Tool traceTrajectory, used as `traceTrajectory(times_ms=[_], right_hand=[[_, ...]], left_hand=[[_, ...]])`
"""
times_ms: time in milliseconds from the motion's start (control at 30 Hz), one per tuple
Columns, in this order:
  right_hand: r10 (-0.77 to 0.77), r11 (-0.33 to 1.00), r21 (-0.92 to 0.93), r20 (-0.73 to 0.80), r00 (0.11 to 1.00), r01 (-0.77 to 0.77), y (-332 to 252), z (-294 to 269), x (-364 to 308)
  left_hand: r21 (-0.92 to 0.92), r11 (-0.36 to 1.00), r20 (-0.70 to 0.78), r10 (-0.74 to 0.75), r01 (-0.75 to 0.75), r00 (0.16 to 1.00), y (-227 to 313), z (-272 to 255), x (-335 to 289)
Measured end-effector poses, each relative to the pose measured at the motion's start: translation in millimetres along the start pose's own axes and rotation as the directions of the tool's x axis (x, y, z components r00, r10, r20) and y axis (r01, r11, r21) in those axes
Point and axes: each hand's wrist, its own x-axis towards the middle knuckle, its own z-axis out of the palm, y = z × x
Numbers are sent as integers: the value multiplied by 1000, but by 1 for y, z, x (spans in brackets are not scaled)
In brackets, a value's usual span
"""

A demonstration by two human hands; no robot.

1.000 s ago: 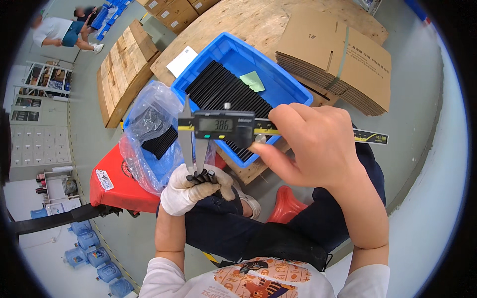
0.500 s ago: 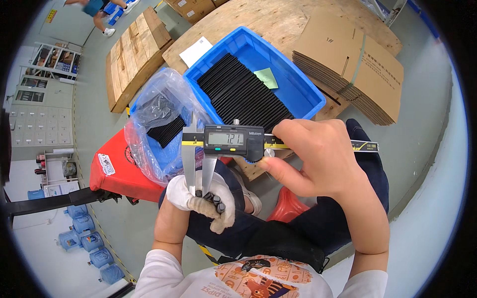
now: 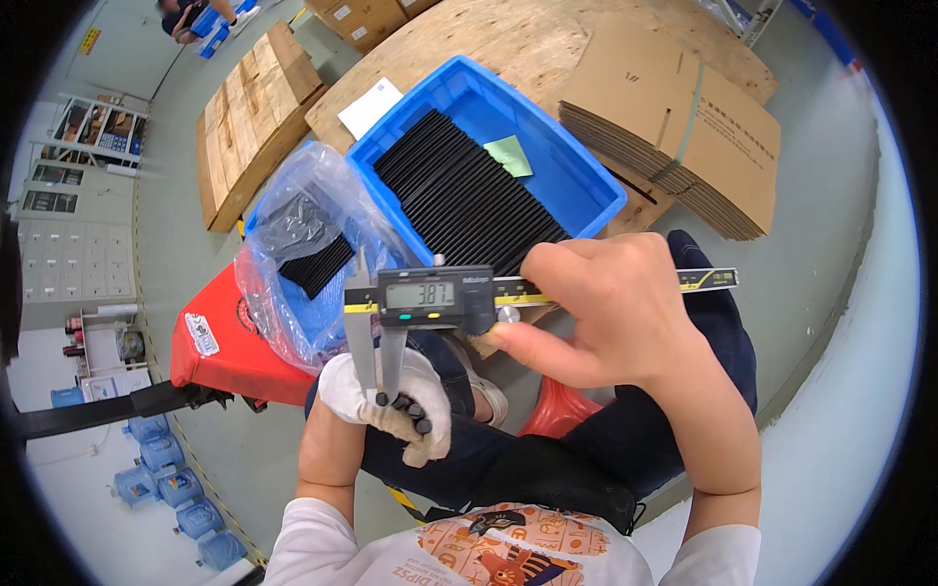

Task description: The person measures the dimensions of several black metal components by taking them from a plastic-lined bin, using a digital caliper, and then placing them into a blue bin after inspection.

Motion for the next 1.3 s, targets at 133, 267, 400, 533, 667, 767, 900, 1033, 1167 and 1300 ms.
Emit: traceTrajectory(times_ms=[133,267,400,533,667,767,900,1033,1167,1300], right_hand=[[10,1000,-28,12,1000,-10,-1,0,-1],[18,999,-40,47,999,-16,0,-3,-4],[68,997,-17,-193,979,-72,13,-16,2],[307,952,97,-357,882,-292,38,-29,5],[463,883,261,-353,813,-390,60,-31,2],[484,870,287,-344,805,-401,62,-32,-2],[503,863,245,-337,796,-441,58,-39,-4],[488,872,239,-376,788,-426,60,-44,-6],[480,877,190,-391,785,-441,63,-45,-8],[508,861,180,-374,776,-476,63,-46,-9]], left_hand=[[45,998,12,40,-41,999,-5,-3,-2],[-48,999,8,9,-9,1000,-4,-4,2],[93,978,-349,207,-186,914,3,1,9],[170,961,-888,245,-218,388,-2,-13,28],[-107,790,-824,270,-604,499,-27,-82,4],[71,821,-993,111,-567,37,-20,-87,22],[194,961,-965,223,-199,137,-17,-89,43],[200,961,-951,144,189,274,-18,-104,73],[262,890,-887,71,372,457,-30,-125,104],[239,854,-868,-26,462,496,-51,-140,122]])
